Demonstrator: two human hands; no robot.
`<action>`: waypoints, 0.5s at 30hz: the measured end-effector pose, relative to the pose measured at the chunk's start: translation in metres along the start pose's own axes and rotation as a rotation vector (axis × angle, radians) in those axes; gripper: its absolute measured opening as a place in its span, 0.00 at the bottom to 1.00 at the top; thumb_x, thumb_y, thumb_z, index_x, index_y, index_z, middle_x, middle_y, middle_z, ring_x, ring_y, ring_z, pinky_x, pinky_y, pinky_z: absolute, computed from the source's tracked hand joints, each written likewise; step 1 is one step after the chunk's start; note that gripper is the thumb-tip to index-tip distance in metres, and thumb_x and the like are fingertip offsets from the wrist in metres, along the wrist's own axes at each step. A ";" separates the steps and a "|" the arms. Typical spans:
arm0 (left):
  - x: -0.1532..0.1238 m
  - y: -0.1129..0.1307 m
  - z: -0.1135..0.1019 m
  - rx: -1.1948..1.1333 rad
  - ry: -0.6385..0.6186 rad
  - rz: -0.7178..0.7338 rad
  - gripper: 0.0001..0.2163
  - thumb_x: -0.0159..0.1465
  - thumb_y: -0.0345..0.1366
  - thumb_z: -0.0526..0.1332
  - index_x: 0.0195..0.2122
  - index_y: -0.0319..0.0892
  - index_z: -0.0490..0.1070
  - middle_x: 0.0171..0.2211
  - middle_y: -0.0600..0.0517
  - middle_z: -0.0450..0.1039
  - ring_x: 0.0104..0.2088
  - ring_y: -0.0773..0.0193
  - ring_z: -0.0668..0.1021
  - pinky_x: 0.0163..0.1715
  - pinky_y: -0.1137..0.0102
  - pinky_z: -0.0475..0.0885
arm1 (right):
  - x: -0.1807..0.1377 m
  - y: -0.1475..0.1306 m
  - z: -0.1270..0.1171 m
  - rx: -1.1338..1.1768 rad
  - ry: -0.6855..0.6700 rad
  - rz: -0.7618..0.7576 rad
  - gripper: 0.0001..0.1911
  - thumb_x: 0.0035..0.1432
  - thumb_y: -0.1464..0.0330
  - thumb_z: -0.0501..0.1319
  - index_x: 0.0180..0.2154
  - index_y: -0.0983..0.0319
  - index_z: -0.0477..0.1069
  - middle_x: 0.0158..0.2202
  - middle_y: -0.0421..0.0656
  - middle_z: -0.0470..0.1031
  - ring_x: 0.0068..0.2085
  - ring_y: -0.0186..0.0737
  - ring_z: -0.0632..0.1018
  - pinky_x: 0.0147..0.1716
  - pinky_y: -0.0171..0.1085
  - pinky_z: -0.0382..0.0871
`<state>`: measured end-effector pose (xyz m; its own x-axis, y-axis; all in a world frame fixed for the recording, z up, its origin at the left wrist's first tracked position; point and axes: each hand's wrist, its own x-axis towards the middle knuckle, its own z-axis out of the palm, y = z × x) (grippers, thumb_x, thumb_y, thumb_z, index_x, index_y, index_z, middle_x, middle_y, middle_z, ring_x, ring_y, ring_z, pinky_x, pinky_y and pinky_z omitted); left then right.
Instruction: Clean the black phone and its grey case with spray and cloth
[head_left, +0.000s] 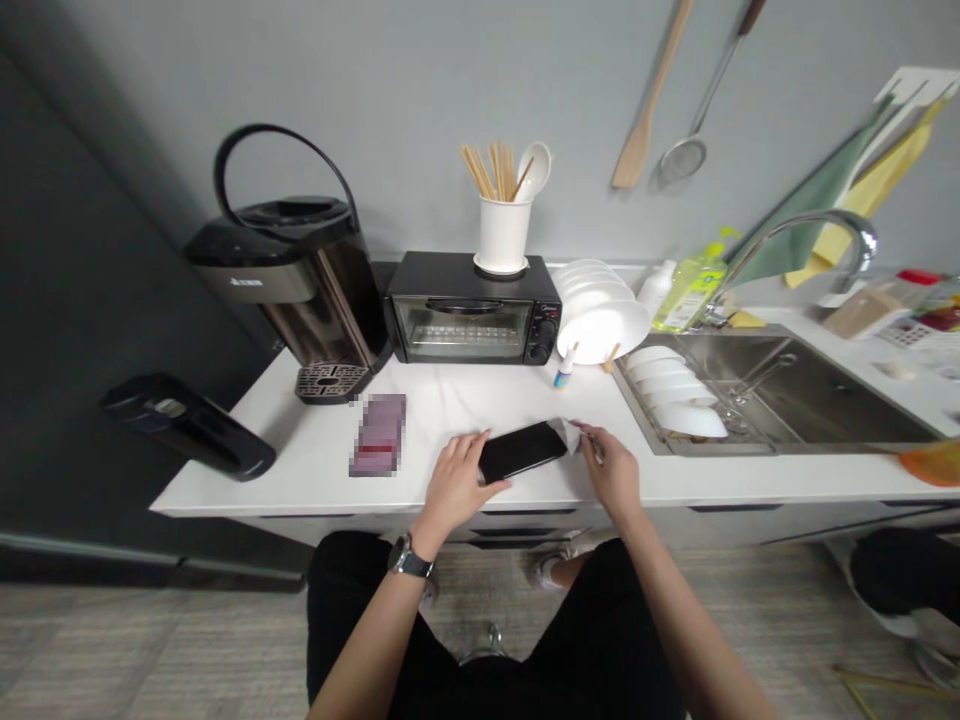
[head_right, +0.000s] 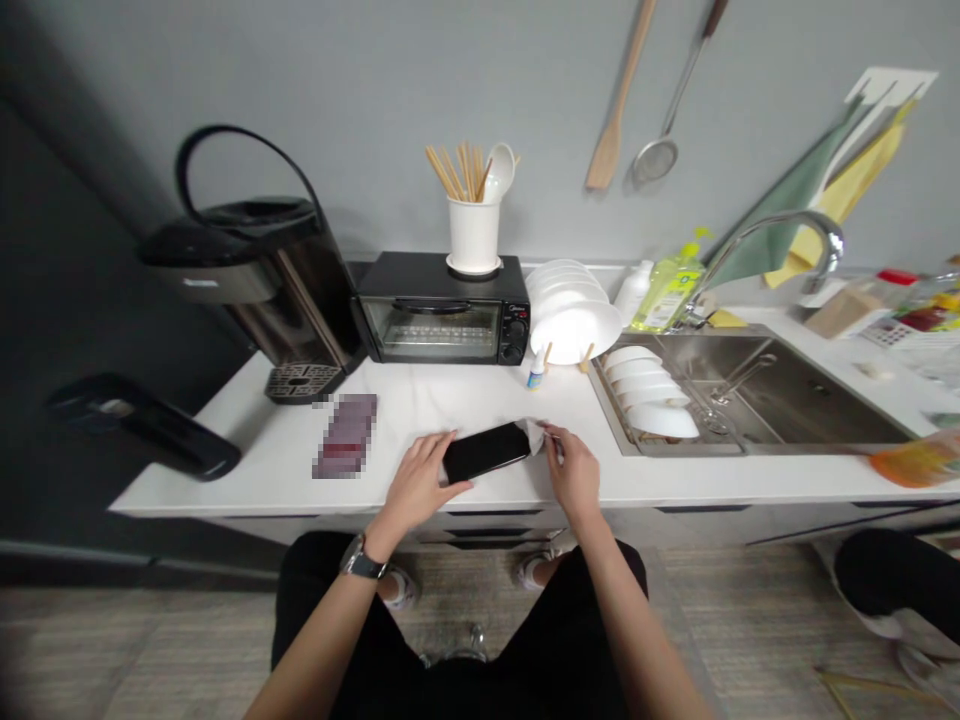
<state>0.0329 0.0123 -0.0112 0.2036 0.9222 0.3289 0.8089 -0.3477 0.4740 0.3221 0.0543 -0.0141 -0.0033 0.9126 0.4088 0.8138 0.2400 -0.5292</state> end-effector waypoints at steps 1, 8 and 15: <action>-0.002 0.001 -0.001 -0.009 -0.011 0.009 0.40 0.63 0.51 0.70 0.72 0.47 0.54 0.62 0.43 0.68 0.62 0.47 0.69 0.63 0.51 0.66 | 0.001 -0.015 0.010 0.030 -0.030 -0.045 0.22 0.74 0.58 0.50 0.55 0.60 0.76 0.54 0.51 0.82 0.52 0.52 0.83 0.50 0.47 0.75; -0.003 -0.003 -0.004 -0.034 -0.045 -0.005 0.42 0.65 0.33 0.65 0.75 0.45 0.44 0.60 0.42 0.69 0.59 0.48 0.72 0.62 0.54 0.68 | -0.036 -0.107 0.052 0.117 -0.398 -0.525 0.25 0.75 0.61 0.52 0.67 0.62 0.66 0.68 0.51 0.69 0.71 0.50 0.67 0.72 0.58 0.55; -0.001 -0.002 -0.002 -0.082 -0.018 -0.035 0.48 0.60 0.43 0.74 0.75 0.49 0.44 0.59 0.45 0.72 0.57 0.49 0.73 0.60 0.53 0.69 | -0.042 -0.047 0.016 0.052 -0.331 -0.400 0.26 0.76 0.61 0.52 0.71 0.56 0.60 0.70 0.46 0.65 0.71 0.50 0.66 0.70 0.57 0.61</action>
